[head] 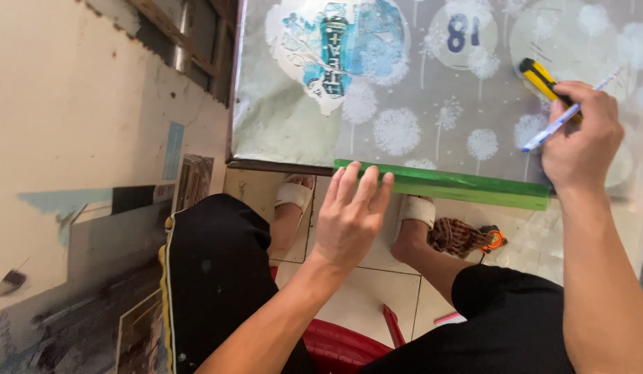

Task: The person uses a green ruler and a pen to mark lines on a decorative film, then uses a utility knife to cut the film along the ruler.

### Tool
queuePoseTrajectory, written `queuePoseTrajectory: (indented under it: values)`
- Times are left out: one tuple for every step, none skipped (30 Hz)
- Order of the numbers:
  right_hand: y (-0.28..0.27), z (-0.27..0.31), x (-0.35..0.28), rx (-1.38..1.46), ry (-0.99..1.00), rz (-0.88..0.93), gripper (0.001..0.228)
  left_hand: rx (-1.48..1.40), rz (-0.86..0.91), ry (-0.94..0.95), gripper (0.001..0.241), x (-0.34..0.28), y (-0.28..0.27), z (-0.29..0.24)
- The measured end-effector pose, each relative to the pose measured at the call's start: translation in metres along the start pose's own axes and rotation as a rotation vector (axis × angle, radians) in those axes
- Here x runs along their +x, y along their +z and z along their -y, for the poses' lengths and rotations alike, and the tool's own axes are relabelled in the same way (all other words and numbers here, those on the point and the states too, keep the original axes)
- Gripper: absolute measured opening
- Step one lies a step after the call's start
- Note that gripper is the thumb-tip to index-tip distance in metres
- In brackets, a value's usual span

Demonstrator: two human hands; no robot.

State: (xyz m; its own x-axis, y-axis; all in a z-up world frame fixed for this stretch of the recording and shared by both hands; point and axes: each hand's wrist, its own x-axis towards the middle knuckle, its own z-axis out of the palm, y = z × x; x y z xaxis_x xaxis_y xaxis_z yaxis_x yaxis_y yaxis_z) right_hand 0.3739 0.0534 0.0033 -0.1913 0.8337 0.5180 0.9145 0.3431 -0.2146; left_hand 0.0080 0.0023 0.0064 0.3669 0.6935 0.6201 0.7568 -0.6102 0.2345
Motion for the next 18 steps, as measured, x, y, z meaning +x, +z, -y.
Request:
queuePoseTrajectory:
  values:
    - [0.001,0.001,0.001,-0.017,0.007,0.002,0.022,-0.017,-0.003,0.005,0.023,-0.001,-0.001,0.001]
    - [0.002,0.000,0.003,0.015,0.014,-0.012,0.022,-0.011,0.036,0.008,0.028,-0.001,-0.001,0.001]
    - [0.001,-0.001,0.002,0.042,0.026,-0.025,0.022,-0.010,0.077,0.013,0.035,-0.002,0.000,0.001]
    - [0.000,0.001,0.003,0.021,0.036,-0.021,0.022,-0.033,0.076,0.021,0.035,-0.001,-0.001,0.000]
    - [0.001,0.002,0.005,0.038,0.047,-0.028,0.022,-0.009,0.079,0.014,0.036,0.000,-0.001,-0.001]
    - [0.001,0.003,0.007,0.054,0.057,-0.034,0.023,0.015,0.082,0.006,0.037,0.001,0.000,-0.001]
    - [0.000,0.004,0.008,0.034,0.070,-0.032,0.023,-0.007,0.083,0.016,0.037,0.004,-0.003,-0.002]
    - [0.000,0.005,0.009,0.052,0.080,-0.030,0.023,-0.009,0.066,0.022,0.029,0.007,-0.006,-0.003]
    - [0.001,0.005,0.011,0.072,0.086,-0.030,0.023,-0.008,0.048,0.027,0.024,0.011,-0.007,-0.003]
    - [0.001,0.004,0.010,0.054,0.096,-0.030,0.023,-0.026,0.046,0.036,0.024,0.010,-0.007,-0.004]
    - [0.003,0.003,0.010,0.054,0.096,-0.024,0.023,-0.004,0.074,0.032,0.029,0.010,-0.007,-0.004]
    - [0.005,0.002,0.011,0.054,0.097,-0.019,0.024,0.018,0.101,0.029,0.036,0.009,-0.007,-0.003]
    - [0.004,0.002,0.010,0.046,0.105,-0.018,0.024,0.008,0.103,0.034,0.036,0.009,-0.008,-0.004]
    - [0.004,0.001,0.009,0.043,0.105,-0.013,0.023,0.016,0.120,0.032,0.038,0.009,-0.009,-0.005]
    - [0.005,0.000,0.010,0.040,0.103,-0.009,0.023,0.025,0.136,0.029,0.039,0.010,-0.009,-0.005]
    - [0.002,0.001,0.012,0.033,0.108,-0.009,0.023,0.018,0.137,0.034,0.039,0.011,-0.009,-0.005]
    - [0.000,0.004,0.013,0.040,0.102,-0.002,0.024,0.026,0.129,0.040,0.034,0.012,-0.010,-0.005]
    - [-0.001,0.007,0.014,0.046,0.095,0.005,0.024,0.035,0.122,0.045,0.030,0.012,-0.010,-0.004]
